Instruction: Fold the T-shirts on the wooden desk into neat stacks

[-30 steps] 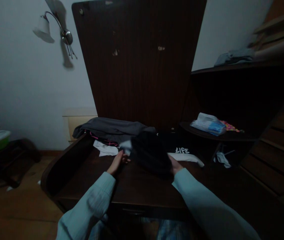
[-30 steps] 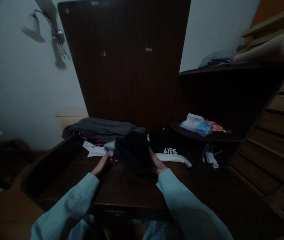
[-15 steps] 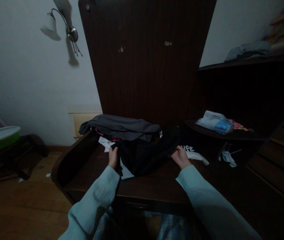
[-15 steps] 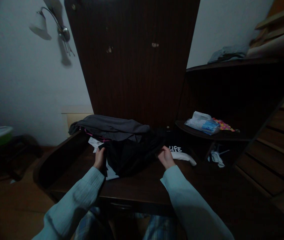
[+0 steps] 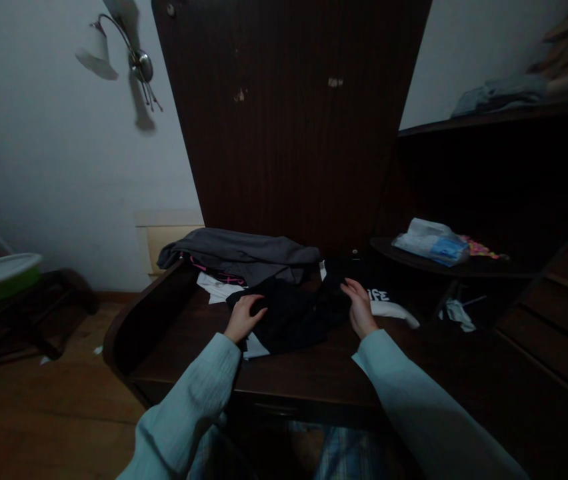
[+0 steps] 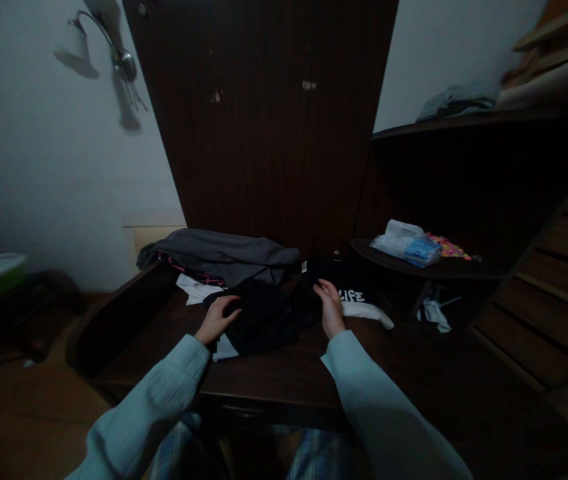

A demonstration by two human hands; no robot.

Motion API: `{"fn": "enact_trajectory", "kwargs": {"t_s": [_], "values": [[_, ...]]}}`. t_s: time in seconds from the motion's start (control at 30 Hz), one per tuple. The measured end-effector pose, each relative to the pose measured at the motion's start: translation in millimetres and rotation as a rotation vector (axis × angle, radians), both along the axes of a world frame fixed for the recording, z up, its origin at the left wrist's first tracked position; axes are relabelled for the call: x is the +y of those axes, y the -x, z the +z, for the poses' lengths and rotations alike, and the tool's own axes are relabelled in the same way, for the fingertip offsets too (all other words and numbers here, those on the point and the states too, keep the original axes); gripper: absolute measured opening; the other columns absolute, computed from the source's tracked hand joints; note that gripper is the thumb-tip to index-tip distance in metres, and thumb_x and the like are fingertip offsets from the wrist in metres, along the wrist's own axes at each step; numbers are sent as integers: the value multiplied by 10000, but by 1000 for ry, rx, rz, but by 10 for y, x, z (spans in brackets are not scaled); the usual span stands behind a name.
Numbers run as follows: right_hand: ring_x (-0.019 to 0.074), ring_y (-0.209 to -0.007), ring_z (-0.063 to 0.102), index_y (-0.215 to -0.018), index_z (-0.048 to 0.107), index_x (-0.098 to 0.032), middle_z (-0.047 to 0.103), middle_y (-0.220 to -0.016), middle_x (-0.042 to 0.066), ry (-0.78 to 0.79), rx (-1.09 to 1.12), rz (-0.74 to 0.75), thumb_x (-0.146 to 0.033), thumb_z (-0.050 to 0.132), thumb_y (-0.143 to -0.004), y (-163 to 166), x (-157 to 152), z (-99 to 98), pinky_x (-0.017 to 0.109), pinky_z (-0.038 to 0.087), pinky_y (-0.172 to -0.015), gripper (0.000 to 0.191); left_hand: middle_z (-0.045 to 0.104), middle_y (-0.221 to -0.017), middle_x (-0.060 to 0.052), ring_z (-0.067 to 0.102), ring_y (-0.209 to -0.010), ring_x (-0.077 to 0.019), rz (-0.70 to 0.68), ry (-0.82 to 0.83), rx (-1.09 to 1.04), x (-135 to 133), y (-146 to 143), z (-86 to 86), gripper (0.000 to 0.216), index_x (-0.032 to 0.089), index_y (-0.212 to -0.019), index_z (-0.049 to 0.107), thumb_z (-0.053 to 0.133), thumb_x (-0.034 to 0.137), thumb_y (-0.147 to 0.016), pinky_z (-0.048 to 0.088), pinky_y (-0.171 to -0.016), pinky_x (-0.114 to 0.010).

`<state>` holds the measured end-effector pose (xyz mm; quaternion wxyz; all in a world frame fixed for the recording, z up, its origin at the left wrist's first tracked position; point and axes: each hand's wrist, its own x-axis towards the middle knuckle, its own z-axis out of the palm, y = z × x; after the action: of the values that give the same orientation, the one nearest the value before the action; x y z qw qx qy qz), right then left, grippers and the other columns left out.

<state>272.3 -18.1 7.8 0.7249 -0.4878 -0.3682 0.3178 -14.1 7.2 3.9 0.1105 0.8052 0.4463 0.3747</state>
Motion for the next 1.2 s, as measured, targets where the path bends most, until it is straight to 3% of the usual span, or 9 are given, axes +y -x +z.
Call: {"fn": "enact_trajectory", "kwargs": {"t_s": [0.17,0.33,0.53,0.67,0.73,0.83,1.0,1.1,1.2], "values": [[175,-825,560,-928,527,-193,591,-895,25,-9,32,-108,-418,549,-590,-112,81,-90,310,443,-744,406,633,-815,-52,542,-850,-222,25,-1,95,10,12,-10,148,222,-828,661,587,271,-710,410,-780,-364],[172,-884,549,-945,442,-210,549,-942,26,46,113,-424,-402,453,-640,-433,179,-174,312,453,-788,361,608,-836,-48,551,-838,-189,59,-62,-195,15,42,55,141,197,-791,627,509,268,-762,425,-786,-325],[175,-967,520,-979,402,-202,527,-1016,52,112,132,-619,-325,383,-707,-568,151,-156,316,439,-858,299,574,-863,-56,542,-872,-193,430,-141,-553,116,238,49,161,174,-836,552,434,265,-774,425,-810,-334],[169,-927,529,-974,422,-194,542,-986,48,97,102,-615,-275,399,-699,-497,128,-122,310,437,-859,288,549,-903,-66,525,-913,-200,631,-185,-548,102,289,30,193,184,-873,518,400,138,-728,416,-831,-355],[161,-887,534,-942,434,-192,544,-957,41,74,94,-599,-254,409,-682,-474,130,-121,305,432,-856,269,546,-903,-63,518,-922,-195,582,-248,-445,48,247,45,225,188,-880,515,386,103,-716,411,-842,-348],[151,-840,532,-892,438,-190,531,-908,25,41,88,-587,-252,420,-658,-466,146,-128,311,427,-846,242,563,-930,-65,517,-936,-197,355,-282,-253,-32,137,62,191,180,-920,526,418,162,-763,410,-841,-344],[141,-769,523,-804,441,-188,496,-807,-9,-15,92,-586,-294,440,-647,-466,181,-142,325,439,-793,189,595,-919,-70,532,-906,-223,239,-145,-24,-23,48,-15,171,177,-861,579,565,287,-731,420,-806,-365],[137,-747,516,-796,445,-184,490,-778,-12,-11,82,-611,-289,443,-652,-475,178,-145,313,443,-772,177,606,-806,-54,558,-812,-195,208,-81,-61,24,68,-54,97,174,-749,585,525,250,-757,437,-757,-327],[149,-770,522,-827,465,-182,514,-796,0,7,-18,-582,-299,462,-666,-529,132,-112,301,454,-747,199,613,-776,-37,570,-770,-169,251,-108,-255,57,135,-14,116,173,-746,580,489,239,-772,441,-736,-296]]}}
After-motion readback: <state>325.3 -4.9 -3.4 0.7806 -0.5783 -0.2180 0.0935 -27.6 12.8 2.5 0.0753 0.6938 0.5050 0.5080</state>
